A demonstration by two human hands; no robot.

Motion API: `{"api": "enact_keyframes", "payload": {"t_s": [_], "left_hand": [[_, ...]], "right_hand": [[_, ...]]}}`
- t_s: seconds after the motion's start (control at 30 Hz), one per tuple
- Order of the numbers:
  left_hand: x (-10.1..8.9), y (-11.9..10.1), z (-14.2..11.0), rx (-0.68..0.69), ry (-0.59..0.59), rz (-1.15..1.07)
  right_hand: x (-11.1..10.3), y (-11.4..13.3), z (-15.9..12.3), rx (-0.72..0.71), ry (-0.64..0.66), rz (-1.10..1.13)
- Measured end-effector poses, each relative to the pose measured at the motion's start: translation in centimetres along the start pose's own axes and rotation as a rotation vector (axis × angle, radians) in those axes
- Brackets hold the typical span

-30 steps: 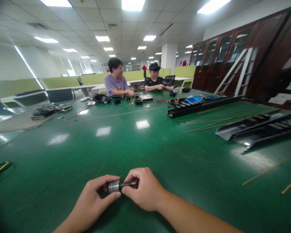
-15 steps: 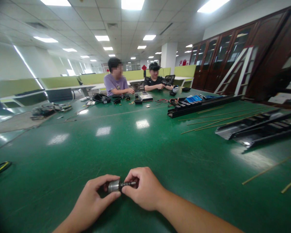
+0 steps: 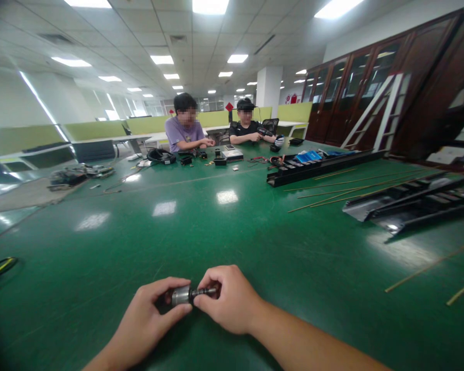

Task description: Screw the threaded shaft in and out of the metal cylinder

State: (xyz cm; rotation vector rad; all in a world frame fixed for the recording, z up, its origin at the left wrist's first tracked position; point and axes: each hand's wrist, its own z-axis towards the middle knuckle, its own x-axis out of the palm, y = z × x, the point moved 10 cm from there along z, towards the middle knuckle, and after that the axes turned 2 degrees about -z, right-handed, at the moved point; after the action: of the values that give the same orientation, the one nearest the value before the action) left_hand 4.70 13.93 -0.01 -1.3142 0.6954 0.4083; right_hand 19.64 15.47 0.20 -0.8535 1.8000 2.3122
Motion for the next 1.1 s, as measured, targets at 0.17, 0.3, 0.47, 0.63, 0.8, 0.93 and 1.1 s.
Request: {"api": "enact_keyframes", "payload": {"t_s": [0.17,0.3,0.47,0.63,0.8,0.93,1.1], "left_hand": [[-0.17,-0.02,-0.13,0.003,-0.016,0.004],[-0.21,0.19,-0.21,0.0,-0.018,-0.003],[-0.16,0.33,-0.15,-0.002,-0.016,0.003],[0.01,0.24,-0.09,-0.001,-0.002,-0.004],[0.1,0.23,-0.14,0.005,0.006,-0.017],[0.07,0.27,-0.13,0.01,0.004,-0.026],[0.12,0.24,0.03,0.01,0.01,-0.026]], "right_hand": [[-0.05,0.11,-0.05,0.004,0.005,0.001],[-0.12,0.18,-0.01,-0.001,0.004,-0.013],[-0.05,0.18,-0.01,-0.006,0.006,-0.01],[-0.07,0.18,-0.08,-0.006,0.006,-0.013],[-0.09,0.1,-0.01,-0.007,0.003,-0.008],[-0.02,0.07,0.04,-0.008,0.004,-0.019],[-0.07,0.12,0.0,-0.017,0.003,-0.033]]}}
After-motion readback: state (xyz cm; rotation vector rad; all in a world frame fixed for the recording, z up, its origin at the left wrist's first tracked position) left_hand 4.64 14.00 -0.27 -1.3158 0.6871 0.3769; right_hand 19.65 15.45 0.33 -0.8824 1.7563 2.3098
